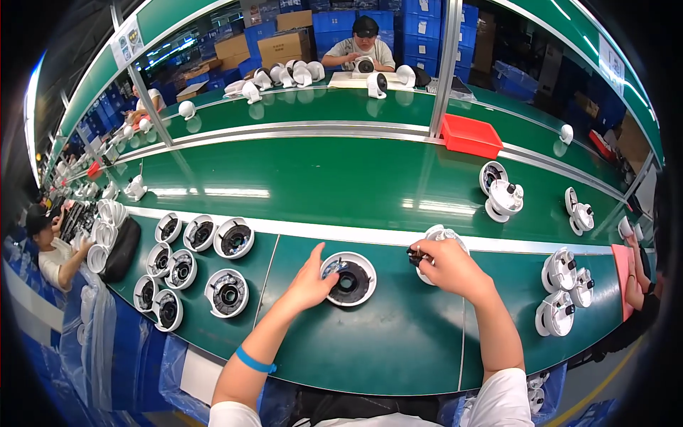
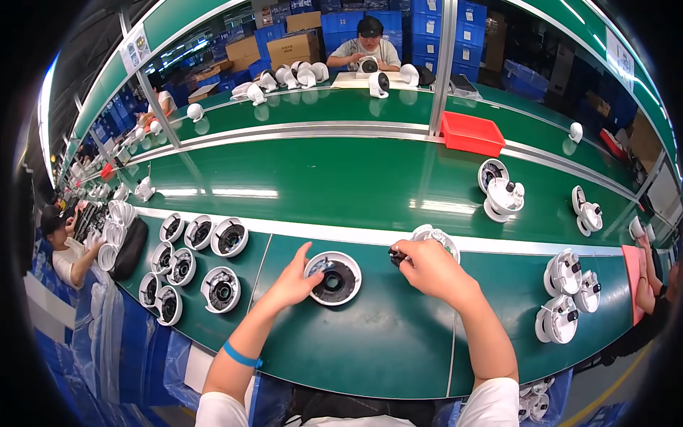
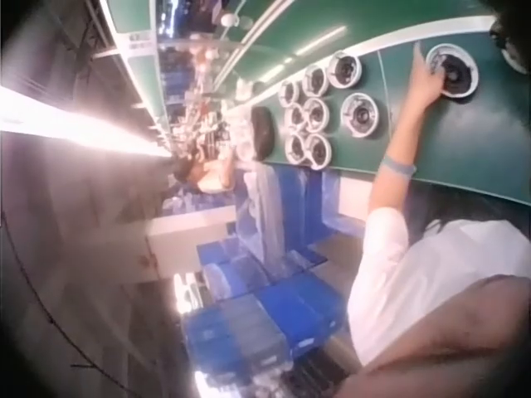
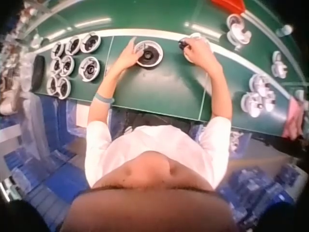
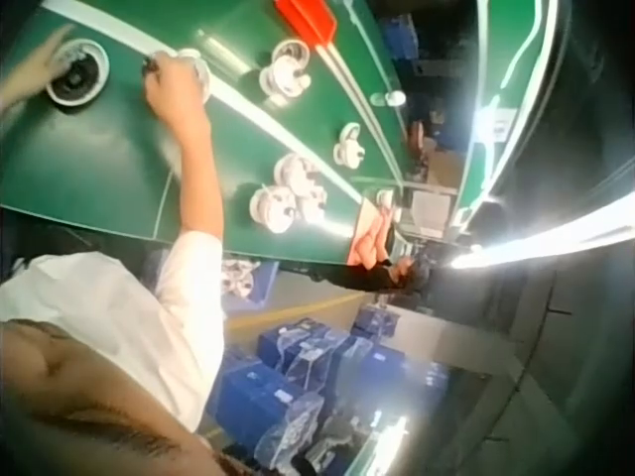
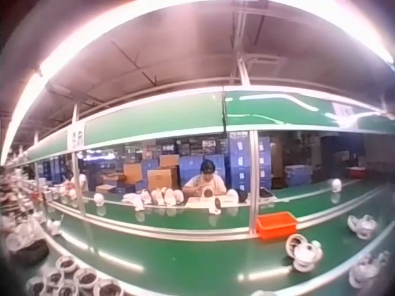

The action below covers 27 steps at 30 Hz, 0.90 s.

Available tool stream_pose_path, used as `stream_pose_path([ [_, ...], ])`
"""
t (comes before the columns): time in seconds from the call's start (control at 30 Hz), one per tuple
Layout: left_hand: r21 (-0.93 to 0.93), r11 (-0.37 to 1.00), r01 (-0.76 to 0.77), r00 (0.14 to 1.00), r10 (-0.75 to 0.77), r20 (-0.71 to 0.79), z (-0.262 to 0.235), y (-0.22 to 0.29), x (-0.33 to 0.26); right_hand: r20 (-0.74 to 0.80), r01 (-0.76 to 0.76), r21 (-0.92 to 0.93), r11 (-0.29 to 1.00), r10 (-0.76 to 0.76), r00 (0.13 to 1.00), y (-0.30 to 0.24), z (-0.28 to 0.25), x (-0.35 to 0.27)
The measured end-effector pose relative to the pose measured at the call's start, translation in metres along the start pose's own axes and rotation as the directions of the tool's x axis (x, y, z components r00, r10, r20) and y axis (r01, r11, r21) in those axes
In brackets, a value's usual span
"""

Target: Assembling the internal components of electronic dome fixtures on an industrial assembly line.

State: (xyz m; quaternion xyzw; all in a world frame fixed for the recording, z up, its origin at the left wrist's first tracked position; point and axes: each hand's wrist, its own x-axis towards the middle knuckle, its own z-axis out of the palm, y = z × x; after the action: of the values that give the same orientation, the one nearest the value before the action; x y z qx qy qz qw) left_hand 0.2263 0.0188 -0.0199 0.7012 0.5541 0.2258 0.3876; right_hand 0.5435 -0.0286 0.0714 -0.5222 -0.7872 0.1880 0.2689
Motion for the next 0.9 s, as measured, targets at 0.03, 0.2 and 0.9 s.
stream_pose_path([
  [0.03, 0.042, 0.999, -0.025, 1.000, 0.025, 0.002, 0.001, 0.000, 0.009, 0.002, 0.000, -0.001, 1.000, 0.000, 1.000, 0.000, 0.001, 0.002],
  [0.2, -0.194, 0.969, 0.153, 0.982, -0.126, 0.144, 0.009, 0.006, 0.032, 0.027, 0.041, -0.086, 0.995, -0.039, 0.999, 0.004, 0.010, 0.010],
  [0.9, -0.982, -0.061, 0.177, 0.936, 0.320, 0.149, 0.039, -0.016, 0.029, -0.021, 0.471, -0.260, 0.843, -0.492, 0.870, -0.001, 0.121, 0.039],
])
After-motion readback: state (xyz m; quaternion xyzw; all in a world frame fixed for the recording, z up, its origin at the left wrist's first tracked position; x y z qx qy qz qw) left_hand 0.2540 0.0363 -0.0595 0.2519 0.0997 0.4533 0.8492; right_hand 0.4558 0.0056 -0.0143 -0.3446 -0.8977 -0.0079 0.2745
